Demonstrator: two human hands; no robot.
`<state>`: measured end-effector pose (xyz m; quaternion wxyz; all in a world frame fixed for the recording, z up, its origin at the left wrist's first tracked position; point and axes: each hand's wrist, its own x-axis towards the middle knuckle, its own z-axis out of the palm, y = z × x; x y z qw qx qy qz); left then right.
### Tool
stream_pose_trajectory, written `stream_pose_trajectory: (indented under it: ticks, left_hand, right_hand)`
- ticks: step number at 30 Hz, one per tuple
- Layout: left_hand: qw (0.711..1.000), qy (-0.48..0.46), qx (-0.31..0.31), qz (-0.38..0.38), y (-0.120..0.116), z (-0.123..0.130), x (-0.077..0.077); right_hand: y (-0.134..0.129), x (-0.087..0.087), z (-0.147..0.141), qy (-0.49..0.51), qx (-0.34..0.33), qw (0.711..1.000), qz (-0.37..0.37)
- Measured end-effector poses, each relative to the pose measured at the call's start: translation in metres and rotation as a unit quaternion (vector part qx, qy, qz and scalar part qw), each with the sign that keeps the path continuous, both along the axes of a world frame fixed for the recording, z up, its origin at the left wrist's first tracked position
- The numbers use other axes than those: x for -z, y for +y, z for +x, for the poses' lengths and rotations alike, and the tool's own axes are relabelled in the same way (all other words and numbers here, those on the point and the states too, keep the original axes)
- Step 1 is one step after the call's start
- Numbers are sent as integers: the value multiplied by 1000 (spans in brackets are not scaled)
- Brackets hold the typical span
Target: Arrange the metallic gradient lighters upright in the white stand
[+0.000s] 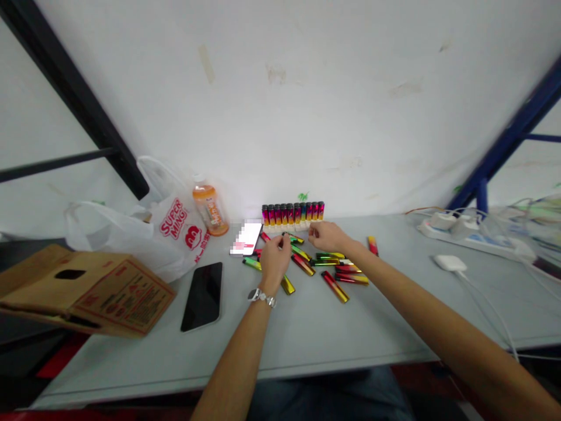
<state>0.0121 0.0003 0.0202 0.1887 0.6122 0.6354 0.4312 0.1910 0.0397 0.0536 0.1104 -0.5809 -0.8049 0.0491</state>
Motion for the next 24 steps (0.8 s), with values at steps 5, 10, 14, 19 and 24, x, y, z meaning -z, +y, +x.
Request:
stream_pose_trajectory:
  ticks: [5, 10, 14, 19, 24]
  left_hand:
    - [999, -24, -29, -4, 4, -10, 0]
    - [997, -54, -53, -9, 8, -19, 0]
    - [996, -62, -64, -2, 11, -22, 2]
    - [997, -61, -56, -3, 12, -24, 5]
    - [997, -55, -44, -1, 11, -22, 5]
  right_hand:
    - [17, 4, -4, -28, -13, 1000, -1]
    - [22, 7, -22, -30, -83, 996, 22]
    - [25, 6, -45, -53, -110, 992, 34]
    - [39, 6, -60, -80, -97, 991, -32]
    - [44, 8, -53, -77, -79, 993, -38]
